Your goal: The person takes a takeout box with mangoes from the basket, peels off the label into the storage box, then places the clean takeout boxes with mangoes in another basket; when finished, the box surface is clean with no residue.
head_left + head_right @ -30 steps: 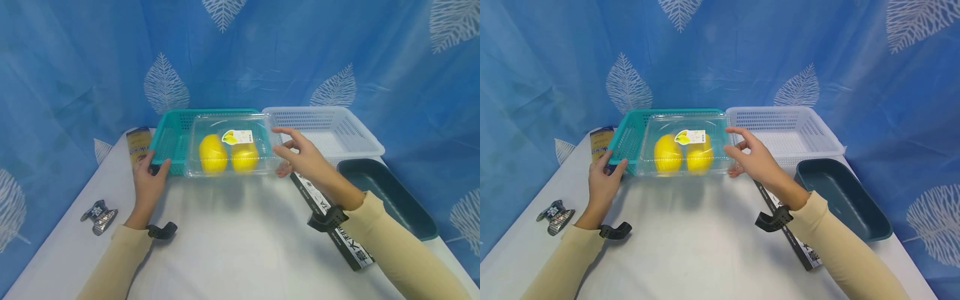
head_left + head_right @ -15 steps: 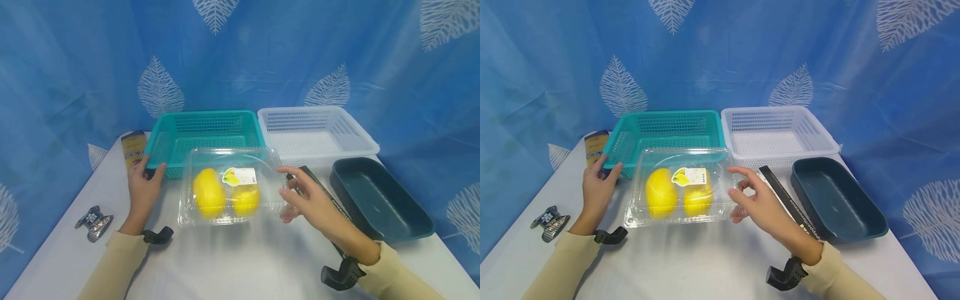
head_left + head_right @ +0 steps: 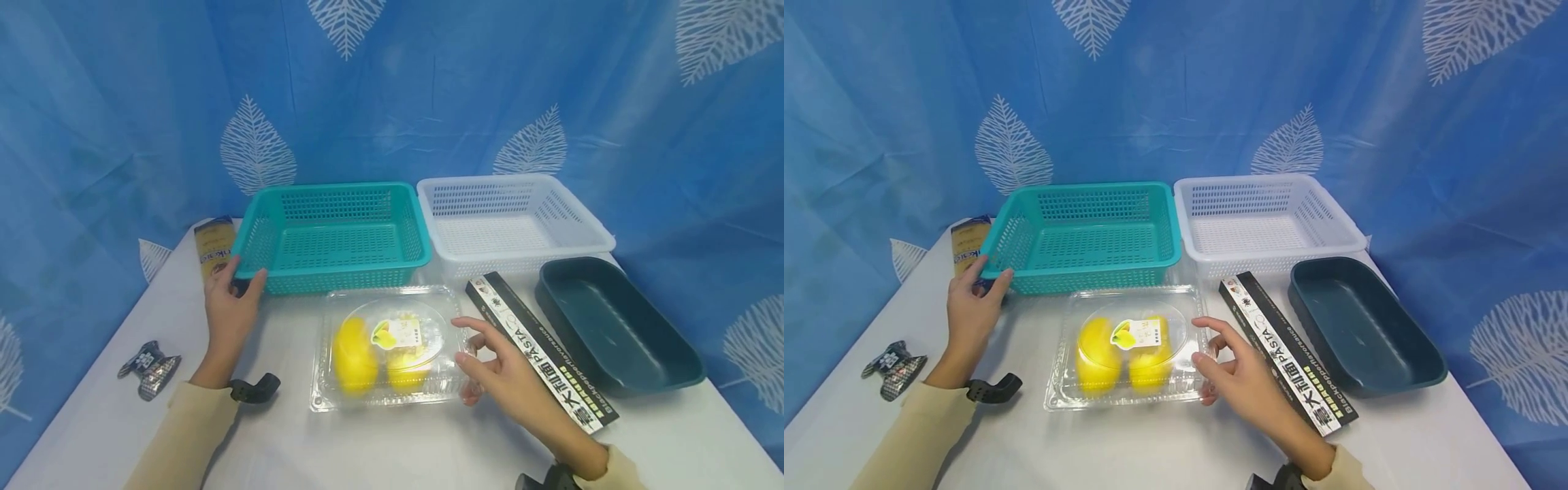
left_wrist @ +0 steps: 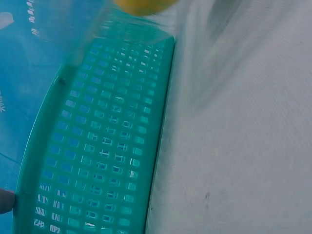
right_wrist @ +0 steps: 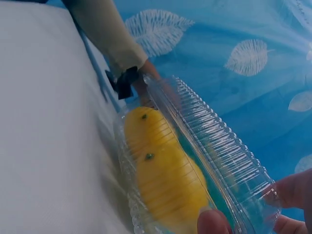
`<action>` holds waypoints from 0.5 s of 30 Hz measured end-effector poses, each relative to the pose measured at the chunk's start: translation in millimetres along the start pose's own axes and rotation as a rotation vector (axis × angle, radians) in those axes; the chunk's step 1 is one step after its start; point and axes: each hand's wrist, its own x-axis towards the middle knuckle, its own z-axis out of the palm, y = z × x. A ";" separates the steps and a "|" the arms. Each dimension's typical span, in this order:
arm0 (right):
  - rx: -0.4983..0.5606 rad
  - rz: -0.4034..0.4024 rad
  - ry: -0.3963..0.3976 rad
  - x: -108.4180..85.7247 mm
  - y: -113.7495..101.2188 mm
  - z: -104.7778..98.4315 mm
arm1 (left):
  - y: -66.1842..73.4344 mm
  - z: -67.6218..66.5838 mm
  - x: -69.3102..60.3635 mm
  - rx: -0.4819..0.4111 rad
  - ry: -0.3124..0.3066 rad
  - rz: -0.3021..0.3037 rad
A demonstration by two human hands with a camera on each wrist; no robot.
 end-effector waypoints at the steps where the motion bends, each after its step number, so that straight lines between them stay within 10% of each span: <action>1: 0.001 0.000 0.001 0.4 2.3 -0.2 | -0.2 0.5 0.0 -0.002 -0.002 -0.001; 15: -0.009 -0.008 -0.013 6.4 16.3 1.8 | 1.6 -3.9 -1.3 0.023 -0.027 -0.010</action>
